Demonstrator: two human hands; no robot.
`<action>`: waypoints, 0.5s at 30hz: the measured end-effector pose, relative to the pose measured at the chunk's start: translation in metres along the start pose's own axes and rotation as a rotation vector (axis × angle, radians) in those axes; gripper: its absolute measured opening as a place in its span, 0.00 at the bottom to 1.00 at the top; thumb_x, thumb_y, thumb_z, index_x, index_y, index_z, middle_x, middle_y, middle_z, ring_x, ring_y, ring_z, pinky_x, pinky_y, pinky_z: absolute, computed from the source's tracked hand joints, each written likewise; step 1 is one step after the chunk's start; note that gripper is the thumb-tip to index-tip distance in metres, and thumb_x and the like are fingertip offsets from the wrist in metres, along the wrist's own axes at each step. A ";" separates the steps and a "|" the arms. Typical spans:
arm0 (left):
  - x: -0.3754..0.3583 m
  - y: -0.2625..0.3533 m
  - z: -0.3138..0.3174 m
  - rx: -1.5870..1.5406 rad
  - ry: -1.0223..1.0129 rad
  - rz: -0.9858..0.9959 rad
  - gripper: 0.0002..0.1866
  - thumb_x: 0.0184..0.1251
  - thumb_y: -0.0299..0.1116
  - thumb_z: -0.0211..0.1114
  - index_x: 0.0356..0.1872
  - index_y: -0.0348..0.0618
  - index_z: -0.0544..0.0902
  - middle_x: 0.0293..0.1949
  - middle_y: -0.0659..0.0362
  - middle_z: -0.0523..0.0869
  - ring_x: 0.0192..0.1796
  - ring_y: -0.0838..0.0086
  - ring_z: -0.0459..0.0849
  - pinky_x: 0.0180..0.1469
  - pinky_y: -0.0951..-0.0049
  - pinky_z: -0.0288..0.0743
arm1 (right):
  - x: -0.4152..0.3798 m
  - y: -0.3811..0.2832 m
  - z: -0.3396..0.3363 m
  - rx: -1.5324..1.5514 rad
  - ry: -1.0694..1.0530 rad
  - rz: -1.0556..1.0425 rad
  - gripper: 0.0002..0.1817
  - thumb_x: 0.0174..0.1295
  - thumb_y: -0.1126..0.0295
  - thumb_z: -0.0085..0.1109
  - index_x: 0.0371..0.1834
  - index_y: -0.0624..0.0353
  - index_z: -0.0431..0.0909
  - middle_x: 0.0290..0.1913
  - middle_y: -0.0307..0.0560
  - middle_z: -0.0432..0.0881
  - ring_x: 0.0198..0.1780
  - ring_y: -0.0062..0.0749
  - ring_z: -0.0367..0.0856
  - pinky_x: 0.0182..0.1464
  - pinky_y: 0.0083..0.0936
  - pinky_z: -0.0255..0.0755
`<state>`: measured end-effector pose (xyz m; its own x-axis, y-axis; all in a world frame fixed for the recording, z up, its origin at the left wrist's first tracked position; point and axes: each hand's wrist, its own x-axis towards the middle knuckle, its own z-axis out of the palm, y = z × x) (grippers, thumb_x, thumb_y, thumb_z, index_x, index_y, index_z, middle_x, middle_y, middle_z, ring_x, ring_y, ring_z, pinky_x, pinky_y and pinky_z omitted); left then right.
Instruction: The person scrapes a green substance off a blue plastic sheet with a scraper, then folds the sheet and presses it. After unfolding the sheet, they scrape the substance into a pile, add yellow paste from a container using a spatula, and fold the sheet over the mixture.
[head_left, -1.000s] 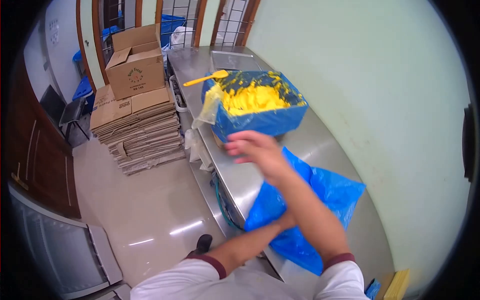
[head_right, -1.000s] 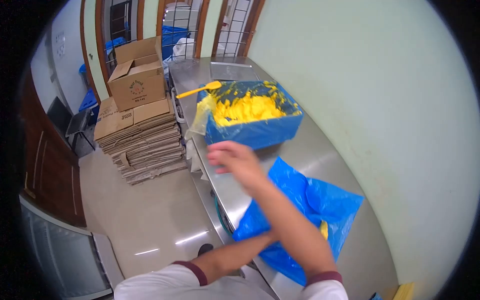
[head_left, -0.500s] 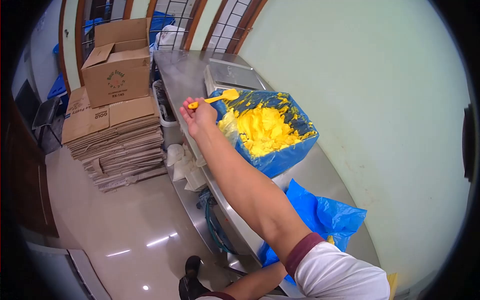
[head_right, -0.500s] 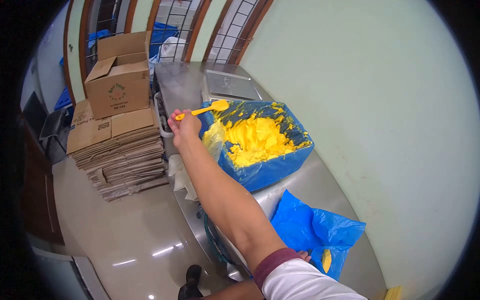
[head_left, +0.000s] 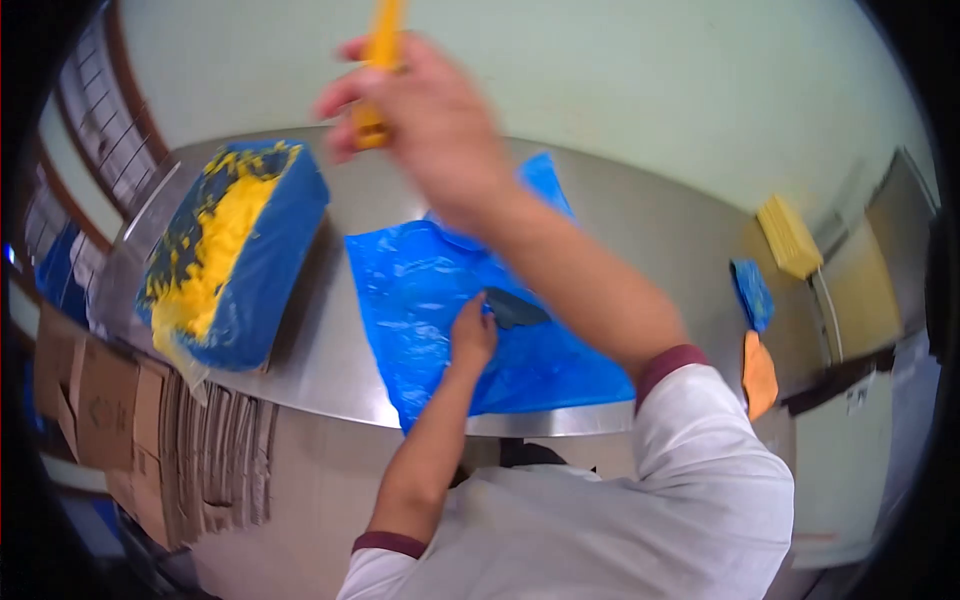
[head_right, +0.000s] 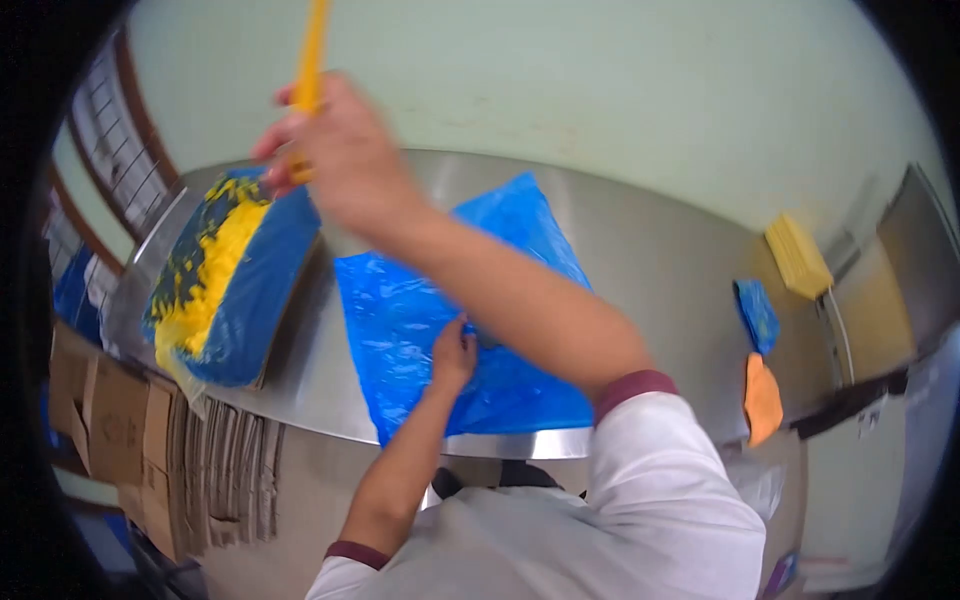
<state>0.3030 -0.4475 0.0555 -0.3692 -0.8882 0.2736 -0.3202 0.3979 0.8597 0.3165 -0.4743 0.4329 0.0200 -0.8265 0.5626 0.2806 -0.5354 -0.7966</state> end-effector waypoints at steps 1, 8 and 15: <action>0.004 0.004 -0.007 -0.010 -0.029 0.059 0.23 0.64 0.23 0.61 0.62 0.33 0.78 0.52 0.41 0.86 0.46 0.47 0.86 0.52 0.57 0.80 | -0.017 -0.028 -0.046 -0.104 0.087 -0.017 0.17 0.75 0.68 0.50 0.62 0.64 0.68 0.37 0.43 0.79 0.31 0.21 0.75 0.36 0.21 0.74; 0.059 -0.010 -0.010 -0.057 -0.296 0.094 0.22 0.64 0.21 0.64 0.61 0.36 0.78 0.50 0.51 0.90 0.32 0.75 0.86 0.40 0.72 0.81 | -0.224 -0.133 -0.285 -0.471 0.758 0.075 0.21 0.80 0.51 0.43 0.53 0.58 0.76 0.26 0.29 0.63 0.22 0.12 0.55 0.24 0.13 0.51; 0.138 -0.050 0.017 -0.315 -0.564 -0.291 0.19 0.69 0.29 0.63 0.60 0.40 0.80 0.48 0.58 0.89 0.39 0.77 0.84 0.46 0.72 0.80 | -0.377 -0.097 -0.388 -0.944 0.634 0.469 0.14 0.77 0.61 0.51 0.43 0.58 0.83 0.26 0.35 0.74 0.24 0.19 0.69 0.27 0.20 0.63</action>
<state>0.2536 -0.5862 0.0431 -0.7297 -0.6603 -0.1778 -0.2383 0.0018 0.9712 -0.0905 -0.1775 0.2123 -0.6118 -0.7698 0.1818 -0.4374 0.1377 -0.8887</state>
